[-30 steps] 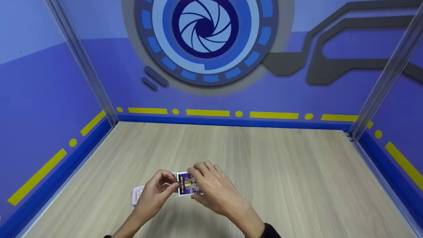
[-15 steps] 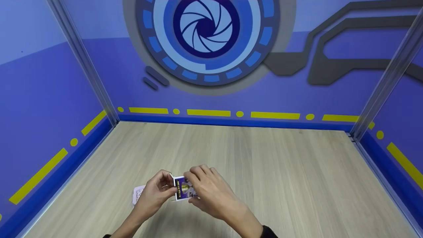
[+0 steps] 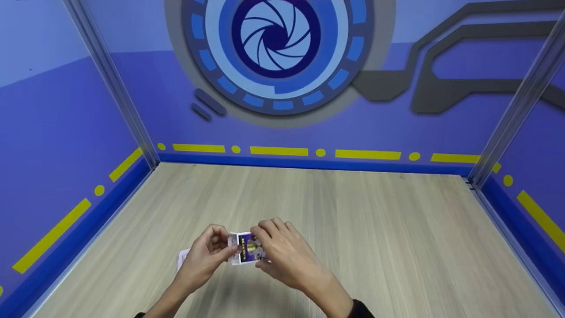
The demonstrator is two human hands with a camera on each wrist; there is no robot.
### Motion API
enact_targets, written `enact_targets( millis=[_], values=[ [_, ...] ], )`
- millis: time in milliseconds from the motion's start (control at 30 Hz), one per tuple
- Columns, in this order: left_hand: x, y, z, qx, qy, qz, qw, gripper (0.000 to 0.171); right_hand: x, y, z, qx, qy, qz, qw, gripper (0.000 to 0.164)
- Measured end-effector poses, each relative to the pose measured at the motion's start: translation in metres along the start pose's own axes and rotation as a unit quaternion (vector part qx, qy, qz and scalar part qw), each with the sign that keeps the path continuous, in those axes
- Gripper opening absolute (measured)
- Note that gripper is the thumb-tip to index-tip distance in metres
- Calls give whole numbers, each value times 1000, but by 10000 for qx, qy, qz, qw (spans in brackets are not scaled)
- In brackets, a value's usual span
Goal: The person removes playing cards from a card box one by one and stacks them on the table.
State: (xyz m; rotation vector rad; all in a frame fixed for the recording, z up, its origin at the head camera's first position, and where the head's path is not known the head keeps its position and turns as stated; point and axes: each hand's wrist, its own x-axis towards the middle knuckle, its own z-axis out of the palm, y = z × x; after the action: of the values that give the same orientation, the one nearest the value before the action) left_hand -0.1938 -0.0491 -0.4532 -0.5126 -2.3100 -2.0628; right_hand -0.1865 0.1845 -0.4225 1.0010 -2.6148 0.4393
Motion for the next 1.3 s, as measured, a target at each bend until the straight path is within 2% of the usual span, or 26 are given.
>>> enact_targets(
  millis=[267,433,567,700,800,867,933,1000,1033,1133,1300],
  values=[
    [1,7,-13,662,-14,344,9972,31,0,8,-1,68,162,101,9998,72],
    [0,9,-17,1391,220,792,9869,32,-1,12,0,122,273,162,9994,72],
    [-2,11,-21,2278,192,1070,9676,41,-1,13,0,142,323,166,9992,71],
    [-4,12,-23,3108,-65,1165,9433,47,-1,14,1,142,314,150,9993,71],
    [-7,12,-23,3702,-228,1239,9204,62,-1,13,1,168,266,186,9993,71],
    [-8,11,-22,4104,-240,1356,9014,71,-2,12,1,183,196,228,9994,72],
    [-8,9,-20,4435,-162,1513,8833,74,-2,11,1,192,106,269,9994,71],
    [-8,7,-18,4646,-57,1664,8697,73,-2,10,1,183,45,289,9994,71],
    [-8,7,-18,4705,-22,1721,8654,72,-2,10,1,172,47,281,9994,71],
    [-7,6,-17,4775,2,1816,8597,70,-2,11,2,147,124,242,9995,71],
    [-7,10,-25,4829,-44,1729,8584,70,-2,14,0,131,252,227,9993,71]
  ],
)
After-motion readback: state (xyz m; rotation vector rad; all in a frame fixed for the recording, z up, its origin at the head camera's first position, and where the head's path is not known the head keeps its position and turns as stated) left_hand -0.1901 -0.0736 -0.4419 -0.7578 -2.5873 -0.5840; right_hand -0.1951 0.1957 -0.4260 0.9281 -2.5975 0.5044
